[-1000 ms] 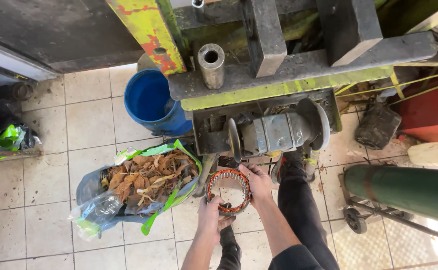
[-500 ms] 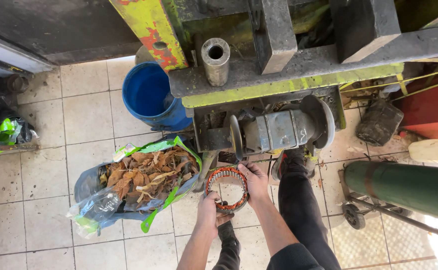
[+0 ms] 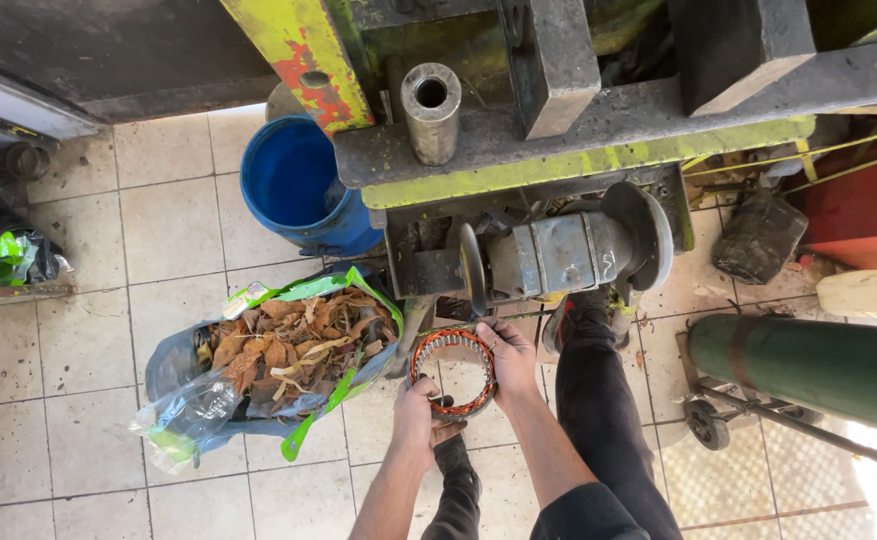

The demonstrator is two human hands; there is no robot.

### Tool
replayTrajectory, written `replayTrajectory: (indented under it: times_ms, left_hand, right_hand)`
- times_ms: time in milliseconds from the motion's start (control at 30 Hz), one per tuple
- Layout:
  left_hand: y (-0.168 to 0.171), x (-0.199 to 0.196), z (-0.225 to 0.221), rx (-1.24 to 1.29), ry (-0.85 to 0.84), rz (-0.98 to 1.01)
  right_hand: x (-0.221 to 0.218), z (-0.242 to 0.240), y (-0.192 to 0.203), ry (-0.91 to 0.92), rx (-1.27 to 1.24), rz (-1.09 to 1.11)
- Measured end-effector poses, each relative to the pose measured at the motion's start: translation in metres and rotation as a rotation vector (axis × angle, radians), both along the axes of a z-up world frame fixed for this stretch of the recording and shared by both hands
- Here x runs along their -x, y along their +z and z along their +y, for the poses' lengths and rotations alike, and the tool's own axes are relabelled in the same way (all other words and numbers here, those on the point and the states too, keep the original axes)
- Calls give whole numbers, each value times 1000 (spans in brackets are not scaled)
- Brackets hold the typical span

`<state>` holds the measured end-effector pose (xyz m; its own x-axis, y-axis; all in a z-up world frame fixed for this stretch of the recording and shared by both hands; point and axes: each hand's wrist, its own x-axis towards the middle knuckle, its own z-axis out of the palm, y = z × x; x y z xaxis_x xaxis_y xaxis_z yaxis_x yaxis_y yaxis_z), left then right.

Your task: Inspecting the copper windings and internal structure of an electric motor stator.

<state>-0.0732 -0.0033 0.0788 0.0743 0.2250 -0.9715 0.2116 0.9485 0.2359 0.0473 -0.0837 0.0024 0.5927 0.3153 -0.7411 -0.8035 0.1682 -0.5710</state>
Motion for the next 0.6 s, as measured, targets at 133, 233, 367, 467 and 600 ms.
replayTrajectory:
  times_ms: [133, 233, 367, 467, 600]
  left_hand:
    - [0, 0, -1, 4, 6, -22]
    - [1, -1, -4, -15, 12, -27]
    - [-2, 1, -7, -9, 9, -31]
    - [-13, 6, -10, 13, 54, -31]
    - [-14, 15, -18, 16, 51, -41]
  right_hand:
    - [-1, -1, 0, 10, -8, -17]
    - [-2, -1, 4, 29, 9, -28]
    - [-3, -2, 4, 42, 2, -55]
    - [-2, -2, 4, 39, 33, -44]
    - [3, -9, 1, 70, 28, -25]
